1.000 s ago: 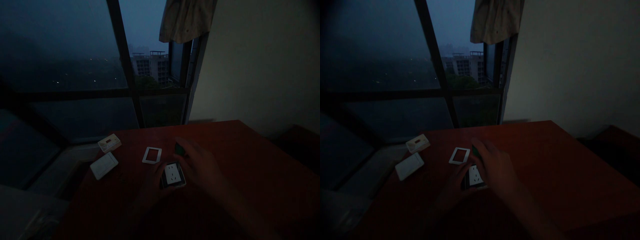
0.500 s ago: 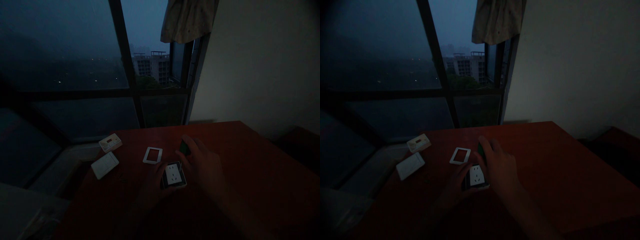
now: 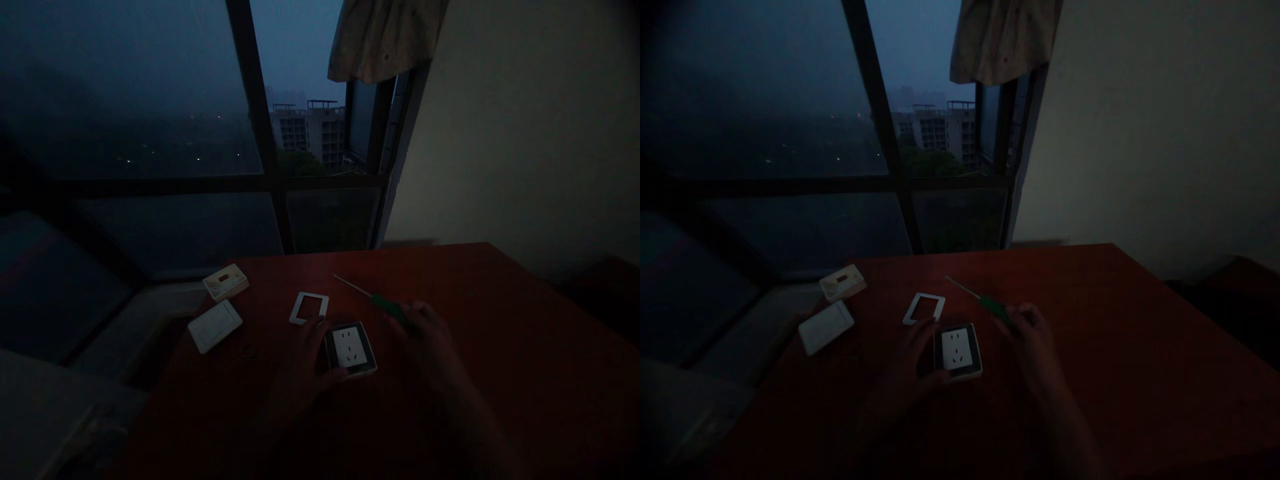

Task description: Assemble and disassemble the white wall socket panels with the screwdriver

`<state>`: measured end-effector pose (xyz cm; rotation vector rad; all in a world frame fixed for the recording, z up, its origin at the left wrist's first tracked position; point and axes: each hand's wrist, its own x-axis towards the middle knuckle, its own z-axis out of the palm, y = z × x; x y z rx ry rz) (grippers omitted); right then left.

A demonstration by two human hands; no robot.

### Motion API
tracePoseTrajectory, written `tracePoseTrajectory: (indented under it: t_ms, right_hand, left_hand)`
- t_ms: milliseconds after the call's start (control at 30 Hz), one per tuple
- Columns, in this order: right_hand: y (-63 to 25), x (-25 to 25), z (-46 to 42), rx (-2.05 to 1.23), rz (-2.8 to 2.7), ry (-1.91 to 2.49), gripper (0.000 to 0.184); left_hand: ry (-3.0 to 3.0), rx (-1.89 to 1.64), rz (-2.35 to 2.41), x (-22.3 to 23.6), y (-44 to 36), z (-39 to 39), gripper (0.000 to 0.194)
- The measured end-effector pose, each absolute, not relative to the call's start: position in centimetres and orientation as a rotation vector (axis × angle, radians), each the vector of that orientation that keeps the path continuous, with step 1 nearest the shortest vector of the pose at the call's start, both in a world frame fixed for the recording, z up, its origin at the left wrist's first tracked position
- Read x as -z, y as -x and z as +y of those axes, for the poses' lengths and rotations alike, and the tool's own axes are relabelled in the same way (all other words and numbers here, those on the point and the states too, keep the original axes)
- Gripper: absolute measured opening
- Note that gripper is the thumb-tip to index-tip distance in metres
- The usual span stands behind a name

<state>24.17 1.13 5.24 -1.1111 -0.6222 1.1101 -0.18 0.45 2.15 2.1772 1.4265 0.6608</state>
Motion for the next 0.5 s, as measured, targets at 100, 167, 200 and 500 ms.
tracePoseTrajectory:
  t_ms: [100, 167, 200, 500]
  right_hand:
    - [-23.8, -2.9, 0.8, -1.421, -0.468, 1.046, 0.018]
    - [-23.7, -2.0, 0.6, -1.572, -0.421, 1.019, 0.02]
    - [-23.7, -1.6, 0.5, -1.608, -0.427, 1.019, 0.022]
    - [-23.6, -0.8, -0.1, -1.539, -0.56, 1.118, 0.034]
  left_hand:
    - [-2.264, -0.68, 1.662, -2.7, 2.4, 0.7, 0.055]
    - [-2.277, -0.618, 1.835, -3.2, 4.6, 0.8, 0.043]
    - [-2.25, -0.556, 1.914, -3.4, 5.9, 0.9, 0.038]
    - [-2.161, -0.105, 2.047, -4.3, 14.4, 2.0, 0.029]
